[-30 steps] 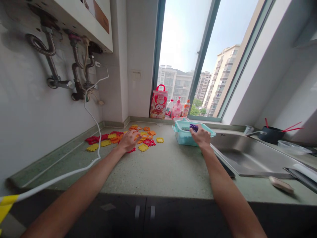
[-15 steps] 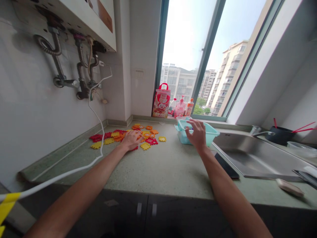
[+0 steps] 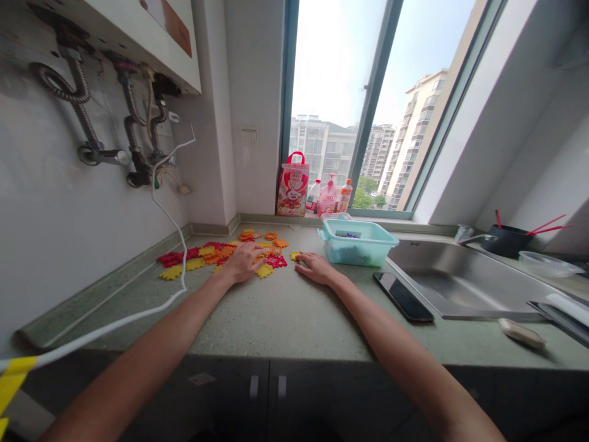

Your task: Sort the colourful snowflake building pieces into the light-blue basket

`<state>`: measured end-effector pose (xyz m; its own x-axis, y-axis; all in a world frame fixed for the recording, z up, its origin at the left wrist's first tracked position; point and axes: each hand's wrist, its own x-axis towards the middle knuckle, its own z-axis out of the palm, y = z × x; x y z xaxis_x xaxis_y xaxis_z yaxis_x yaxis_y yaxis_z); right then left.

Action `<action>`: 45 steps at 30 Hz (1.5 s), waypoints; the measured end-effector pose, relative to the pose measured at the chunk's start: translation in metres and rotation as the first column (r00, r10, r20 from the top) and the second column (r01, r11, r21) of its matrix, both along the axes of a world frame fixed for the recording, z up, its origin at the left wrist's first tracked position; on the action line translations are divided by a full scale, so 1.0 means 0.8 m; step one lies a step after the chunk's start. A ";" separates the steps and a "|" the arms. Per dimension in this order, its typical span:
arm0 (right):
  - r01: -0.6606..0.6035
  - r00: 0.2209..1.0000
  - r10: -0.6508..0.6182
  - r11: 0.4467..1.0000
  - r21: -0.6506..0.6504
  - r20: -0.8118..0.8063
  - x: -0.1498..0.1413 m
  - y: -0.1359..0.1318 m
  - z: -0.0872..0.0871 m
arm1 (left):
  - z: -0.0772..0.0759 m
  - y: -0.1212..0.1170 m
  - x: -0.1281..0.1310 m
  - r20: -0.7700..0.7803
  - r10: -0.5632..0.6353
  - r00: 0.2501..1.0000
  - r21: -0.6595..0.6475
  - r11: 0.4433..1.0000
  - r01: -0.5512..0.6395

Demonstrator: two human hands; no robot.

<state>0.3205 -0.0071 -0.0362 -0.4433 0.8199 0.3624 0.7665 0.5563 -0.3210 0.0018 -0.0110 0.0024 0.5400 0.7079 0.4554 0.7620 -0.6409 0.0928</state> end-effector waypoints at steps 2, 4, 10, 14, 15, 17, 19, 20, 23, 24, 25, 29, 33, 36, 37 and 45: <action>0.014 1.000 -0.014 1.000 0.003 -0.017 0.001 -0.001 0.002 | 0.000 -0.003 0.006 -0.025 -0.021 0.999 0.013 1.000 0.021; 0.024 0.999 -0.024 1.000 0.003 -0.024 0.001 -0.003 0.003 | 0.000 -0.007 0.010 -0.042 -0.035 0.999 0.030 0.999 0.036; 0.009 0.999 -0.008 1.000 0.027 -0.036 -0.002 -0.006 0.001 | 0.000 -0.017 0.016 -0.095 -0.077 0.992 -0.006 0.997 0.077; -0.004 0.999 0.005 0.999 0.033 -0.040 0.000 -0.003 0.000 | -0.004 -0.018 0.013 -0.101 -0.055 0.993 -0.036 0.998 0.052; -0.012 0.999 0.014 0.999 0.032 -0.047 0.000 -0.002 0.000 | -0.005 -0.018 0.012 -0.099 -0.043 0.994 -0.039 0.998 0.039; -0.027 0.997 0.029 0.999 0.035 -0.067 0.002 -0.002 -0.001 | -0.006 -0.019 0.011 -0.099 -0.017 0.995 -0.044 0.999 0.013; -0.027 0.996 0.031 0.999 0.044 -0.088 0.004 -0.002 0.000 | -0.005 -0.020 0.010 -0.095 0.013 0.995 -0.040 0.999 -0.017; -0.024 0.995 0.029 0.999 0.048 -0.097 0.004 -0.002 0.000 | -0.005 -0.021 0.010 -0.091 0.025 0.996 -0.037 0.999 -0.028; -0.020 0.993 0.025 0.999 0.043 -0.114 0.007 -0.005 0.003 | -0.002 -0.022 0.010 -0.086 0.026 0.996 -0.034 0.999 -0.029; -0.020 0.993 0.024 0.999 0.034 -0.115 0.008 -0.006 0.005 | -0.001 -0.022 0.010 -0.088 0.012 0.996 -0.036 0.999 -0.015; -0.019 0.993 0.021 1.000 0.025 -0.113 0.009 -0.006 0.006 | -0.001 -0.022 0.011 -0.091 -0.004 0.996 -0.036 0.999 0.000; -0.001 0.996 0.001 1.000 0.001 -0.091 0.012 -0.009 0.011 | 0.003 -0.024 0.017 -0.108 -0.042 0.993 -0.003 0.999 0.042; 0.032 0.998 -0.031 1.000 0.002 -0.063 0.011 -0.009 0.011 | 0.006 -0.033 0.032 -0.095 -0.094 0.991 0.037 0.995 0.098; 0.056 0.997 -0.056 0.998 -0.005 -0.053 0.007 -0.010 0.012 | 0.005 -0.038 0.045 -0.101 -0.155 0.983 0.041 0.986 0.160; 0.067 0.996 -0.067 0.998 -0.006 -0.052 0.005 -0.010 0.012 | 0.005 -0.038 0.049 -0.104 -0.169 0.980 0.040 0.984 0.174; 0.082 0.997 -0.082 0.995 0.059 -0.005 -0.013 -0.009 0.008 | 0.004 -0.007 0.074 -0.130 -0.148 0.980 0.057 0.986 0.156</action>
